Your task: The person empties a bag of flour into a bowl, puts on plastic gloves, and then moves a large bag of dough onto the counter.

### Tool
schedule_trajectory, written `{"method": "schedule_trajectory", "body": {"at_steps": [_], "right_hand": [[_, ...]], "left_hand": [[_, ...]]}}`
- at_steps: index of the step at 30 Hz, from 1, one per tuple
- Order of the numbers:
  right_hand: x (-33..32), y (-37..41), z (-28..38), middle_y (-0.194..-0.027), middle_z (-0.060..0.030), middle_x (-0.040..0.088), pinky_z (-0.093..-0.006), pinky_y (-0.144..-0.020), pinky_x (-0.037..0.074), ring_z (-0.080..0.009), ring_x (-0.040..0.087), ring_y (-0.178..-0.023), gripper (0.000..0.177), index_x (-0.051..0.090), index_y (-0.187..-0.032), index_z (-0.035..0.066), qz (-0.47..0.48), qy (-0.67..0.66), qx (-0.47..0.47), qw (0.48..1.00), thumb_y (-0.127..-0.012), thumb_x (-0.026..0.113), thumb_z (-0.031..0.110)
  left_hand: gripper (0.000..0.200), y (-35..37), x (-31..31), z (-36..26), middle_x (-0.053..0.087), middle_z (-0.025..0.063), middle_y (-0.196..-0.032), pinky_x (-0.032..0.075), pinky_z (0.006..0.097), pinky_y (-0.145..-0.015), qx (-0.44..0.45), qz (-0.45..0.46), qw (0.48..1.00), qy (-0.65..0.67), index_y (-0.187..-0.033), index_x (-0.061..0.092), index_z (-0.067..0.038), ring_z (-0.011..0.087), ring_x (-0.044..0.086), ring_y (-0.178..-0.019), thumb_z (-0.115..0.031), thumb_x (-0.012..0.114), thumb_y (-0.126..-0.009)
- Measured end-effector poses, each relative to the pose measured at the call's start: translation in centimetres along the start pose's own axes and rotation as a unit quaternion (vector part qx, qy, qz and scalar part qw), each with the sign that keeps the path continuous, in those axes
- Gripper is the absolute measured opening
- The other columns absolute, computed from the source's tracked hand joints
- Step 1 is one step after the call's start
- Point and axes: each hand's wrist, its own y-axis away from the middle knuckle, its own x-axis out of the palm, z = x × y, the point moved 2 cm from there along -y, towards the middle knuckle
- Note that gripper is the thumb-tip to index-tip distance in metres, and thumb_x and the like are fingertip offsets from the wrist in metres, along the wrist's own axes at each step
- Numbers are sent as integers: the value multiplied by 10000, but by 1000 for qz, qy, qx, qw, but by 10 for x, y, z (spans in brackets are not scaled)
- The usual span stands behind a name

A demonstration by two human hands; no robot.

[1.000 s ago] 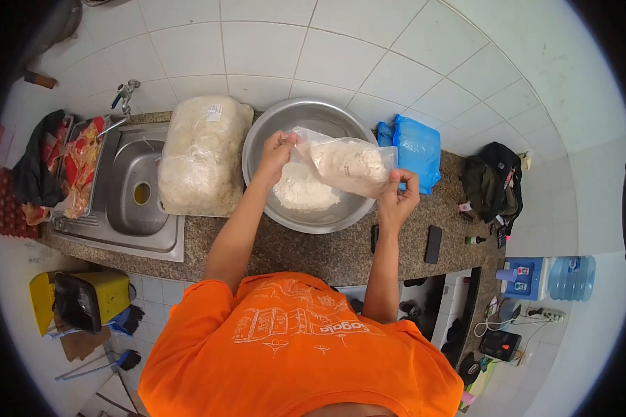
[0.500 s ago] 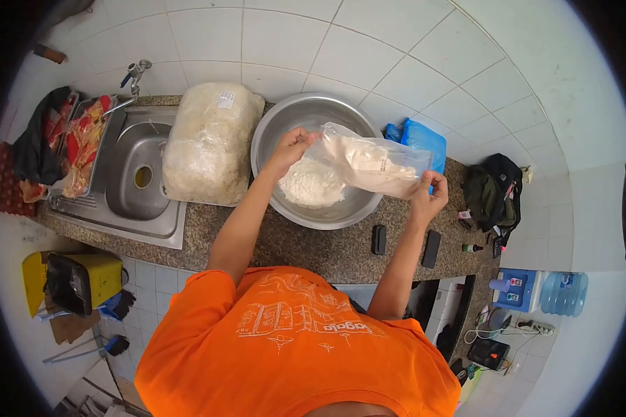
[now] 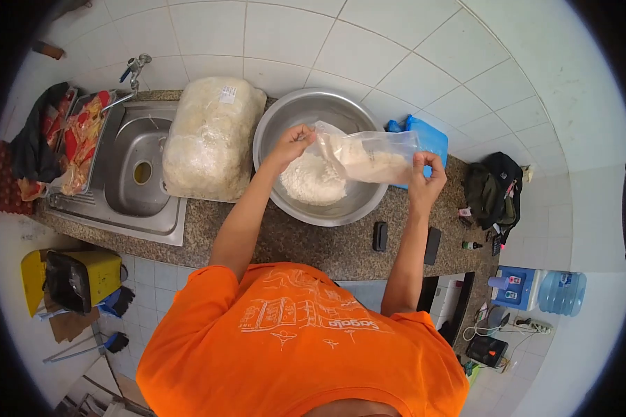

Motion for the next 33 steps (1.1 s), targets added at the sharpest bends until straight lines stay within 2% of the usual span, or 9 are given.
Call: {"method": "schedule_trajectory", "body": {"at_steps": [11, 16, 19, 21, 24, 26, 28, 30, 33], "right_hand": [[11, -3, -4, -837, -26, 632, -273, -773, 458, -125, 542, -806, 124, 656, -878, 0, -15, 9, 15, 1000, -930, 701, 102], [9, -1, -1, -832, -34, 639, -283, -767, 472, -130, 548, -802, 121, 659, -879, -2, -60, -19, 10, 998, -927, 704, 100], [6, -11, -1, -840, -42, 641, -280, -749, 479, -131, 550, -816, 129, 662, -891, -3, 25, 42, 12, 999, -929, 707, 111], [0, -12, -2, -856, -42, 636, -296, -777, 513, -141, 556, -839, 161, 669, -901, -5, -61, -4, 25, 998, -928, 724, 144], [6, -16, -1, -895, -45, 638, -330, -828, 540, -154, 567, -874, 158, 669, -908, 1, 44, 28, 47, 998, -928, 722, 148], [2, -22, 7, -910, -50, 642, -356, -850, 546, -167, 576, -889, 149, 674, -908, 9, 12, 31, 47, 998, -925, 724, 148], [3, -23, 9, -926, -55, 645, -382, -873, 552, -179, 585, -904, 140, 679, -907, 17, -14, 30, 51, 998, -922, 725, 148], [8, -25, 11, -946, -60, 650, -402, -872, 549, -192, 591, -920, 112, 683, -913, 34, 57, 81, -3, 995, -919, 720, 140], [4, -29, 17, -936, -55, 655, -423, -877, 540, -205, 598, -936, 126, 685, -908, 40, 5, 62, 48, 997, -916, 720, 161]], "left_hand": [[198, -8, -5, -5, 630, -55, -947, 290, 213, -510, 39, -60, 997, 9, -886, 616, -108, 22, 349, -603, -268, 649, -998], [217, -7, -6, -6, 661, 31, -1271, 291, 208, -520, 41, -57, 997, 29, -860, 599, -117, 29, 350, -604, -280, 657, -990], [233, -12, -6, 2, 633, 42, -1346, 284, 204, -524, 53, -64, 997, 9, -854, 589, -125, 27, 334, -605, -302, 649, -994], [238, -12, -8, -1, 641, 45, -1329, 282, 202, -525, 57, -56, 997, 19, -854, 590, -126, 23, 330, -610, -310, 645, -996], [248, -6, -3, -4, 644, 41, -1325, 280, 197, -527, 2, -50, 999, 1, -851, 587, -128, 16, 327, -620, -318, 637, -1002], [252, -8, 4, -1, 639, 33, -1337, 279, 195, -526, -47, -62, 997, -11, -847, 585, -129, 13, 326, -624, -319, 632, -1005], [248, -4, 6, 9, 689, -18, -1057, 269, 200, -525, -18, -51, 997, 52, -853, 590, -130, 16, 326, -622, -323, 637, -1003], [242, -2, 6, 15, 678, -36, -1011, 273, 201, -526, -41, -50, 997, 47, -868, 603, -127, 17, 328, -621, -326, 641, -1000], [234, -7, 6, 16, 675, -47, -1012, 276, 205, -525, -35, -64, 995, 69, -899, 628, -120, 18, 332, -621, -333, 649, -994]]}}
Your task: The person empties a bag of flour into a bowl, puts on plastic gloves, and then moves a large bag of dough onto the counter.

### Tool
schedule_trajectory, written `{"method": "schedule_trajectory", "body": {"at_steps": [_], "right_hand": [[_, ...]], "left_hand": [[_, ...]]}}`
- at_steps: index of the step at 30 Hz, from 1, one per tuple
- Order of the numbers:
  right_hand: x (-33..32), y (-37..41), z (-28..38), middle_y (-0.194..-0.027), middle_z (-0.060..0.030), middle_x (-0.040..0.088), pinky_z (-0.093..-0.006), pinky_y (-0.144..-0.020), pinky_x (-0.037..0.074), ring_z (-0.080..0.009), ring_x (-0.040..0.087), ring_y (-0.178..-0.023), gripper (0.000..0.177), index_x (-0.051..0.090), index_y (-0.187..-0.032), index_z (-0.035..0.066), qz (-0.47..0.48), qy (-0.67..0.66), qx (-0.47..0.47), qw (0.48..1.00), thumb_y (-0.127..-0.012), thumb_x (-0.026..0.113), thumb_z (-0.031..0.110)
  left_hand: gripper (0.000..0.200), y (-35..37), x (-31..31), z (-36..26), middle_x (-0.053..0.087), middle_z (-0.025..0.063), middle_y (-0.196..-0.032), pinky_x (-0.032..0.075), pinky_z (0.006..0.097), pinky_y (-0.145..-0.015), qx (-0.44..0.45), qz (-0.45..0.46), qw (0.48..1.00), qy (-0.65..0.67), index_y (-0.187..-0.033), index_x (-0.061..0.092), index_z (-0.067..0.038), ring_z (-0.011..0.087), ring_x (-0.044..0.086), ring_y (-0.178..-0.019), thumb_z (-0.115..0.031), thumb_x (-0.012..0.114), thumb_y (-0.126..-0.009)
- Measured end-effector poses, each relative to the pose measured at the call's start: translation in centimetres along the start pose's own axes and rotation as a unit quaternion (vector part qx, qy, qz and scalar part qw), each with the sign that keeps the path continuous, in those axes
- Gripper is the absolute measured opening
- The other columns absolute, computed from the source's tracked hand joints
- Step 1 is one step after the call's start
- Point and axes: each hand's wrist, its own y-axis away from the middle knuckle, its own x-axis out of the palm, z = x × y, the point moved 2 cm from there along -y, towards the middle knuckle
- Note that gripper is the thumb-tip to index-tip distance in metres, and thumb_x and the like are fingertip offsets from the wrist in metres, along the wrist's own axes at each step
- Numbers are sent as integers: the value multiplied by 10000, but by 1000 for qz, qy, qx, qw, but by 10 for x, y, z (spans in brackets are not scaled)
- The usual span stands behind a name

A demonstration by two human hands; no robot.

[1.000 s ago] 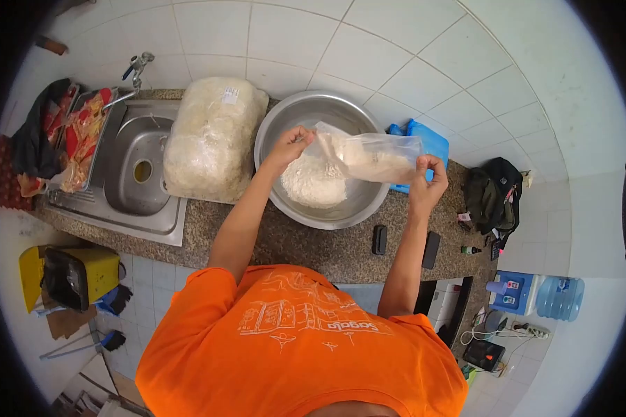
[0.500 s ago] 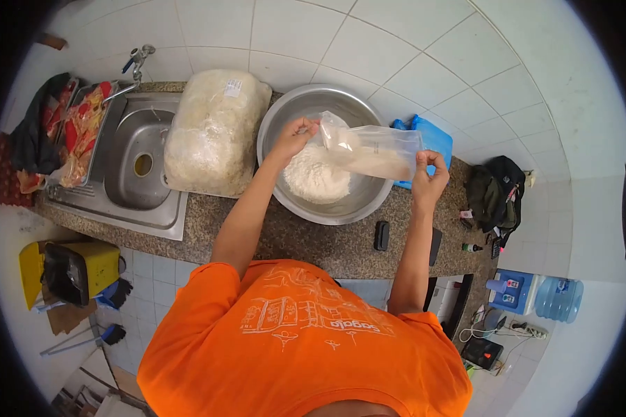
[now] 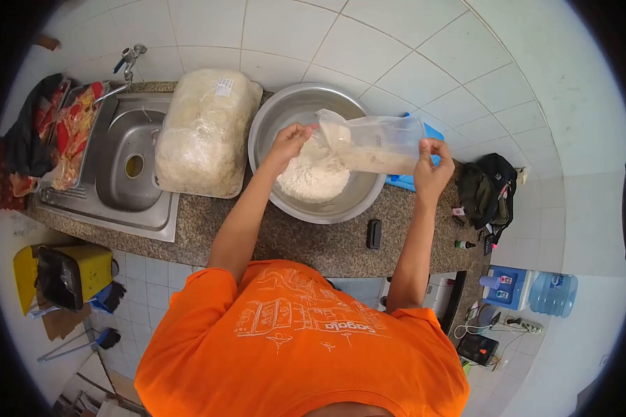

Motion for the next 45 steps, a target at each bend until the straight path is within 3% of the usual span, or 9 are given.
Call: {"method": "schedule_trajectory", "body": {"at_steps": [2, 4, 14, 16, 20, 22, 33, 37, 45], "right_hand": [[1, 5, 0, -940, -54, 661, -425, -875, 535, -206, 601, -946, 136, 682, -912, 41, 30, 27, -12, 999, -913, 721, 172], [7, -7, 6, -944, -54, 667, -428, -873, 531, -208, 604, -956, 146, 679, -917, 42, 61, 47, -40, 996, -911, 721, 182], [4, -10, 25, -999, -61, 686, -453, -905, 505, -238, 625, -1012, 158, 693, -931, 61, 47, 21, -46, 998, -901, 737, 209], [8, -20, 28, -1008, -58, 687, -460, -913, 501, -240, 625, -1023, 160, 694, -931, 65, 75, 29, -42, 996, -898, 742, 214], [3, -16, 35, -1035, -55, 690, -479, -919, 496, -250, 624, -1057, 153, 713, -931, 79, 53, 26, -45, 997, -888, 757, 218], [2, -22, 39, -1043, -56, 689, -484, -918, 496, -248, 623, -1065, 149, 718, -931, 83, 65, 38, -49, 996, -886, 762, 218], [-14, -12, 14, -1066, -49, 652, -473, -904, 498, -209, 604, -1056, 145, 746, -926, 87, 57, -34, -64, 996, -862, 794, 208], [-16, 0, 31, -1070, -77, 650, -455, -894, 497, -230, 615, -1043, 156, 757, -945, 68, 65, 14, -15, 998, -861, 790, 194], [-16, 4, 37, -1036, -98, 676, -381, -879, 487, -244, 636, -1011, 162, 771, -927, 61, 47, -10, -96, 994, -859, 785, 207]], "left_hand": [[234, 6, 0, 1, 682, -41, -1059, 276, 208, -523, 17, 0, 1000, 14, -916, 641, -117, 19, 334, -620, -338, 653, -992], [245, 2, -3, -4, 623, -20, -1353, 294, 205, -533, -48, -13, 998, -31, -934, 651, -106, 23, 335, -622, -343, 645, -996], [265, 5, 3, -5, 611, -13, -1384, 292, 198, -526, -13, -12, 999, -30, -910, 650, -97, 20, 343, -616, -352, 662, -983], [310, 2, -1, 1, 602, 9, -1401, 394, 260, -676, 5, 11, 1000, -18, -955, 676, -97, 82, 530, -962, -406, 689, -957], [289, 1, 0, 1, 591, 16, -1415, 416, 257, -706, -13, 23, 999, -18, -960, 678, -103, 117, 554, -1084, -392, 696, -955], [245, 2, 1, 0, 589, -13, -1412, 293, 200, -525, -7, -19, 1000, -2, -868, 644, -114, 16, 354, -623, -331, 675, -976], [240, -6, 0, -15, 645, -37, -1314, 293, 199, -528, 15, -24, 999, -25, -916, 638, -103, 15, 345, -622, -332, 664, -983], [227, -2, 2, -13, 658, -48, -1286, 293, 197, -524, 2, -27, 999, -33, -949, 635, -108, 15, 339, -613, -330, 655, -990], [214, -5, 12, -12, 660, -30, -1276, 298, 197, -523, -4, -21, 999, -33, -981, 637, -92, 13, 346, -618, -304, 630, -1005]]}}
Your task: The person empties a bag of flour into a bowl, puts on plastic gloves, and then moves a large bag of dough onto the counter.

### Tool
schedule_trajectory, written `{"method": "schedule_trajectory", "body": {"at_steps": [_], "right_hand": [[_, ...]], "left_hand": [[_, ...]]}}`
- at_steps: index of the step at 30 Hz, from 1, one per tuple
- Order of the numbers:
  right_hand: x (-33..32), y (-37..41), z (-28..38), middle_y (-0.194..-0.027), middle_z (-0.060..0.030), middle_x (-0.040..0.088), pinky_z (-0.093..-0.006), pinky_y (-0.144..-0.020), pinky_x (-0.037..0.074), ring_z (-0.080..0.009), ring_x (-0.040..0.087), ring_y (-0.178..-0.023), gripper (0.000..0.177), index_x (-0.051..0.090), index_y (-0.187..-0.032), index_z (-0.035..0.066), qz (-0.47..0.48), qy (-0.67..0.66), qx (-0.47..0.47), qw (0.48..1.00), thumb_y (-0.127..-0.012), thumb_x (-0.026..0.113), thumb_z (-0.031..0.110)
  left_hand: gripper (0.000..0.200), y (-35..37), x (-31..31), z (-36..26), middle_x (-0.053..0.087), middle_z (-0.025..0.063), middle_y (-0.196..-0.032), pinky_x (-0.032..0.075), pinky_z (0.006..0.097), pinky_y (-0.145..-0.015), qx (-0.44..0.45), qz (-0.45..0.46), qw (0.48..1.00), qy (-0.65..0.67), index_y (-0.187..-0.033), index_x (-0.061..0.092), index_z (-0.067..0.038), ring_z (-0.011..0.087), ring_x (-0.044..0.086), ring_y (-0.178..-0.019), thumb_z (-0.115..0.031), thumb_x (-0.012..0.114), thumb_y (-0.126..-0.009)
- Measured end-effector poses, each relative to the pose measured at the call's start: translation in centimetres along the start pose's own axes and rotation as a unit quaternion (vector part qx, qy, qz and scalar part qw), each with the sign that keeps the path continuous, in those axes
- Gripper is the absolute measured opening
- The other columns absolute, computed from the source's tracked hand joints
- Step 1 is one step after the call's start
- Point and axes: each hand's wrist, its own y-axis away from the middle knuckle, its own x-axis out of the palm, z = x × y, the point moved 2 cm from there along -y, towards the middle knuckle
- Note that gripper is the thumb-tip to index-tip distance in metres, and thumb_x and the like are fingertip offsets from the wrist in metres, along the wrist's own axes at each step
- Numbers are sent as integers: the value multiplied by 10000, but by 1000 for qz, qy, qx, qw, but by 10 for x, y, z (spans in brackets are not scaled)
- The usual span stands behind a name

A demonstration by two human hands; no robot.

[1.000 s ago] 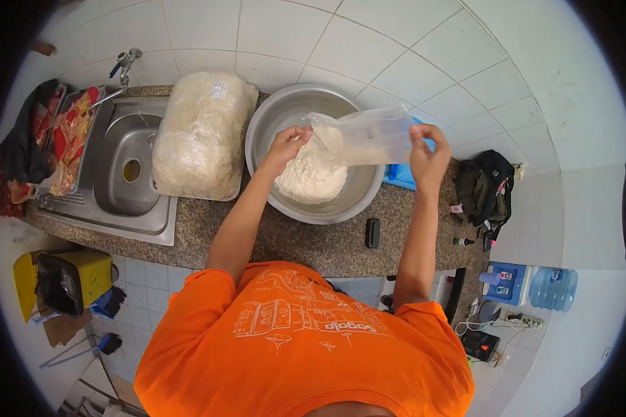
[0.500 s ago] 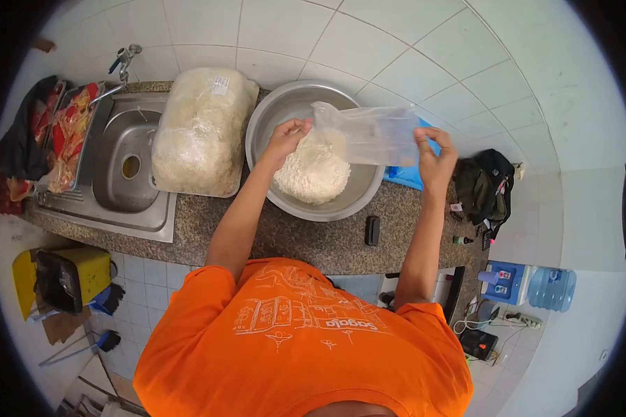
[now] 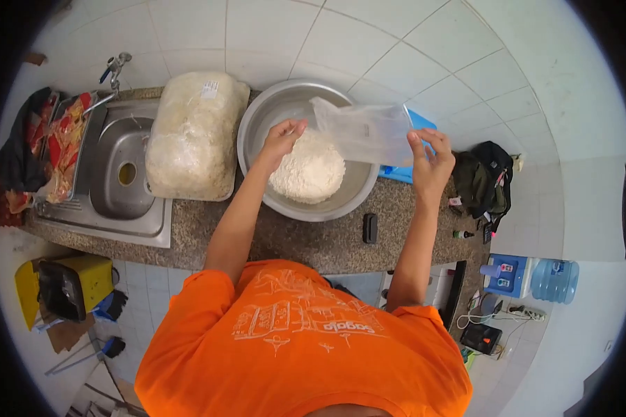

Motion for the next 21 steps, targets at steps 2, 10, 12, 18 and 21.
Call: {"method": "schedule_trajectory", "body": {"at_steps": [2, 10, 12, 18, 21], "right_hand": [[2, 2, 0, -1040, -102, 678, -374, -879, 492, -239, 635, -1013, 171, 772, -935, 57, 63, 51, 45, 996, -862, 783, 211], [-12, 15, -28, -1049, -80, 686, -379, -819, 505, -204, 632, -986, 148, 765, -945, 54, 49, 10, 66, 997, -871, 775, 182], [-23, 30, -53, -1025, -73, 691, -373, -802, 505, -190, 631, -964, 139, 757, -944, 40, 19, -19, 69, 997, -874, 770, 161], [-33, 60, -81, -879, -38, 695, -323, -782, 495, -149, 619, -863, 143, 717, -940, 8, -24, -48, 133, 990, -908, 738, 146], [-25, 68, -75, -885, -36, 699, -320, -801, 494, -147, 625, -864, 143, 712, -927, 7, 46, -10, 147, 988, -918, 722, 149]], "left_hand": [[214, 10, -2, 6, 661, -28, -1264, 298, 196, -525, -5, 5, 1000, -9, -996, 644, -90, 14, 345, -621, -303, 625, -1008], [193, 2, -9, -6, 673, -44, -1199, 282, 186, -541, -27, 13, 1000, -2, -1072, 675, -124, 12, 321, -608, -299, 633, -1004], [189, 3, -12, -15, 675, -54, -1184, 288, 187, -553, -7, 22, 1000, 2, -1073, 682, -137, 14, 363, -642, -305, 639, -1000], [214, -9, -2, -64, 674, -44, -1245, 396, 245, -683, 65, 30, 994, -87, -1088, 711, -155, 44, 519, -918, -333, 667, -979], [274, 0, 9, -62, 673, 2, -1284, 459, 311, -871, 62, 40, 981, -179, -1114, 720, -131, 102, 572, -1094, -354, 688, -960]]}}
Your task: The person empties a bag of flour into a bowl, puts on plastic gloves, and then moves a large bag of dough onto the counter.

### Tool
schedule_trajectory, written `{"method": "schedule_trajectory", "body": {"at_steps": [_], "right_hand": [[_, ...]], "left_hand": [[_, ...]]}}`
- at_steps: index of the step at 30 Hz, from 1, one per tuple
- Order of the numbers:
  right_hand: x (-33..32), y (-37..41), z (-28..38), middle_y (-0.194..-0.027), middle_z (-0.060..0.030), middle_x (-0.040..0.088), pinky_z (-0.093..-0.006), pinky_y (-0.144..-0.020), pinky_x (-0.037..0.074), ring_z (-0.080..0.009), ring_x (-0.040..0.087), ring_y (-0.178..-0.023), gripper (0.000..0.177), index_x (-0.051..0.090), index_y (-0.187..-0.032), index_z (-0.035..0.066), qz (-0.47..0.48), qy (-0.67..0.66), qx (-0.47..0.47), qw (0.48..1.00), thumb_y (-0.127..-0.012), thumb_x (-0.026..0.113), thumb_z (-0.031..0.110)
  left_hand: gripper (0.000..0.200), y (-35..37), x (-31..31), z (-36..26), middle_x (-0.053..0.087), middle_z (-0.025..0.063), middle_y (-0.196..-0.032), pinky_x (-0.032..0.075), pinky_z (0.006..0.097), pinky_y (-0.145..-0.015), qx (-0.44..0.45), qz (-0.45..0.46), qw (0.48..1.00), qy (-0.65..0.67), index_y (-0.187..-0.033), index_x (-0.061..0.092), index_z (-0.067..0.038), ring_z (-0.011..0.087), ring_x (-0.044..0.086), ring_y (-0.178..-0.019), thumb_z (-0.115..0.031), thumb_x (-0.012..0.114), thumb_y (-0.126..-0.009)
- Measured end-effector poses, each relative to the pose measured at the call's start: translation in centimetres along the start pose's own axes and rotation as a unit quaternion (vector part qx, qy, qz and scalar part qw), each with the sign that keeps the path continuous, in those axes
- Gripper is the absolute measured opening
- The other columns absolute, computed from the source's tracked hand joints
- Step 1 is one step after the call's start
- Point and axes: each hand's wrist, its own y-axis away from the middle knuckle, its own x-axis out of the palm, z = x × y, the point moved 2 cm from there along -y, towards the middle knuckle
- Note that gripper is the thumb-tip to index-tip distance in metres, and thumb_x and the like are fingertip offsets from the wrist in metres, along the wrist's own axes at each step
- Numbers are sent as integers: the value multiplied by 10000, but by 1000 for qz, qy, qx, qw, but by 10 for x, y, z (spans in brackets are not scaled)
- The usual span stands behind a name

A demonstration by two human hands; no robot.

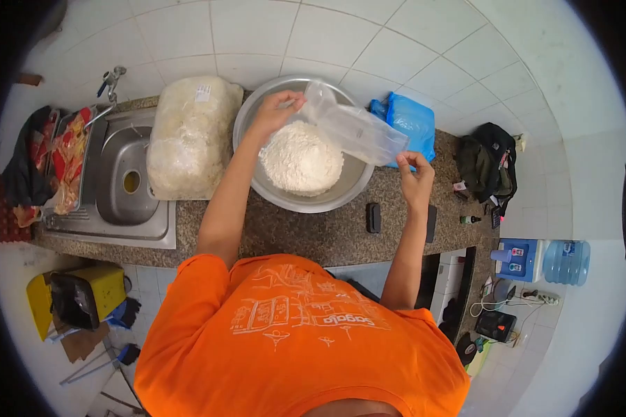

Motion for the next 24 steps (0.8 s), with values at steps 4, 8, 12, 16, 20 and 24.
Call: {"method": "schedule_trajectory", "body": {"at_steps": [4, 8, 12, 16, 20, 24], "right_hand": [[-3, 7, -14, -886, -46, 703, -326, -796, 503, -149, 633, -860, 150, 706, -916, 7, -30, 27, -26, 999, -923, 713, 156], [3, -7, 13, -907, -74, 712, -335, -815, 503, -172, 647, -889, 158, 703, -913, 2, -35, -10, -10, 999, -911, 716, 159], [16, -20, 60, -949, -111, 709, -348, -828, 489, -255, 646, -923, 143, 698, -913, 9, -19, 53, -127, 990, -906, 709, 151], [33, -23, 96, -950, -127, 688, -376, -836, 473, -313, 618, -925, 127, 695, -916, 25, -47, 61, -218, 973, -898, 710, 150], [49, -17, 100, -925, -128, 668, -396, -860, 457, -337, 595, -929, 116, 698, -917, 42, -43, 97, -256, 961, -885, 714, 153], [47, -14, 82, -943, -97, 677, -394, -808, 485, -277, 622, -925, 114, 694, -919, 42, -32, 102, -214, 971, -905, 702, 155]], "left_hand": [[345, -7, -8, 9, 678, 42, -1268, 398, 385, -1095, 50, 2, 998, -47, -1135, 728, -94, 192, 564, -1251, -372, 714, -931], [327, -4, -7, 25, 688, 58, -1246, 414, 385, -1071, 23, -25, 995, -97, -1119, 733, -84, 196, 580, -1222, -350, 717, -929], [290, 6, -1, 36, 709, 84, -1196, 423, 388, -1056, 20, 1, 989, -149, -1073, 751, -78, 215, 610, -1178, -317, 740, -909], [222, 12, 2, 69, 738, 110, -1080, 480, 384, -971, 63, -58, 982, -167, -959, 770, -89, 264, 663, -1077, -292, 770, -870], [213, 22, 2, 67, 744, 115, -1063, 488, 384, -957, 53, -102, 982, -153, -940, 771, -81, 278, 675, -1050, -280, 775, -864], [233, 29, -2, 81, 729, 103, -1132, 470, 383, -986, 29, -142, 975, -170, -970, 770, -71, 264, 650, -1115, -281, 777, -868]]}}
